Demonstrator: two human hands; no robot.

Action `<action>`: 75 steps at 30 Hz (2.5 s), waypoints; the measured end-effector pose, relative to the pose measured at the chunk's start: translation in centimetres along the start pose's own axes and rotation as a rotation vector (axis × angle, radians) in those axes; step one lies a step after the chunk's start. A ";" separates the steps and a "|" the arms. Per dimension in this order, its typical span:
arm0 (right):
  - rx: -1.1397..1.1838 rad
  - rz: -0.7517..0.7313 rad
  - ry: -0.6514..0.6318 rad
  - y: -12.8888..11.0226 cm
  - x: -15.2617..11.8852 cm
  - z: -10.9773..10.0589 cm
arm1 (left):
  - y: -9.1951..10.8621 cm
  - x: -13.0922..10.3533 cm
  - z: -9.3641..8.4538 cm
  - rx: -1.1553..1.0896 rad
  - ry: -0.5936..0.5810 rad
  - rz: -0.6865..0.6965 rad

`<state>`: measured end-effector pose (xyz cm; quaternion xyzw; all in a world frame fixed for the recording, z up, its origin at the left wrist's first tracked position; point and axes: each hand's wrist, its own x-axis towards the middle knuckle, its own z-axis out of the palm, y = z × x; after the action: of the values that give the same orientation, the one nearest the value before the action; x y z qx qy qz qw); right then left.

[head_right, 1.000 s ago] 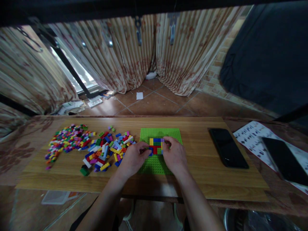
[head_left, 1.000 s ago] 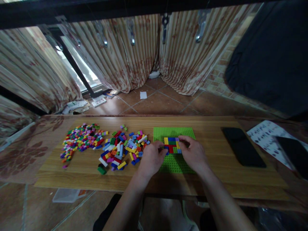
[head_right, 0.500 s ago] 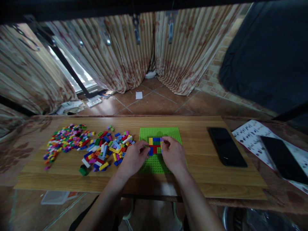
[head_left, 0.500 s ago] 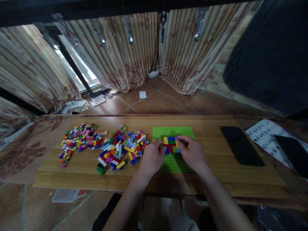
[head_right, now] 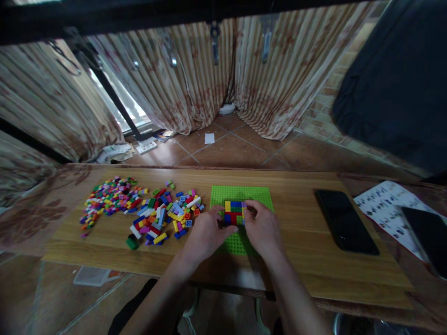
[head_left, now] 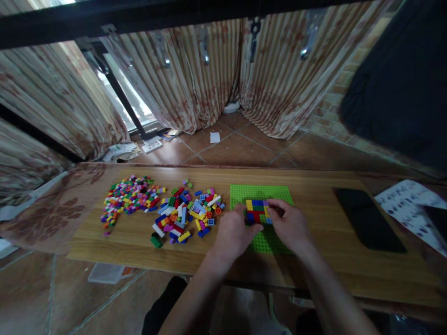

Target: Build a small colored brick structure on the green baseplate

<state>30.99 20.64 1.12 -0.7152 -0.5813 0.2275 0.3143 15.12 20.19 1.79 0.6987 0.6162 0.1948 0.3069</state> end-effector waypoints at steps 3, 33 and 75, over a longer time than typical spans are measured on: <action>-0.010 0.005 0.010 0.3 0.1 0.1 | 0.1 -0.1 0.3 0.013 0.005 0.026; 0.072 -0.584 0.016 -3.8 -4.4 5.4 | -10.5 -3.1 -14.8 0.042 0.233 -0.332; 0.143 -0.571 0.007 -3.9 -3.9 5.5 | -10.2 -1.5 -12.3 0.338 0.129 -0.265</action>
<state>23.61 18.33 -0.09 -0.4994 -0.7404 0.1678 0.4174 -0.70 21.55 4.23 0.6393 0.7448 0.0911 0.1679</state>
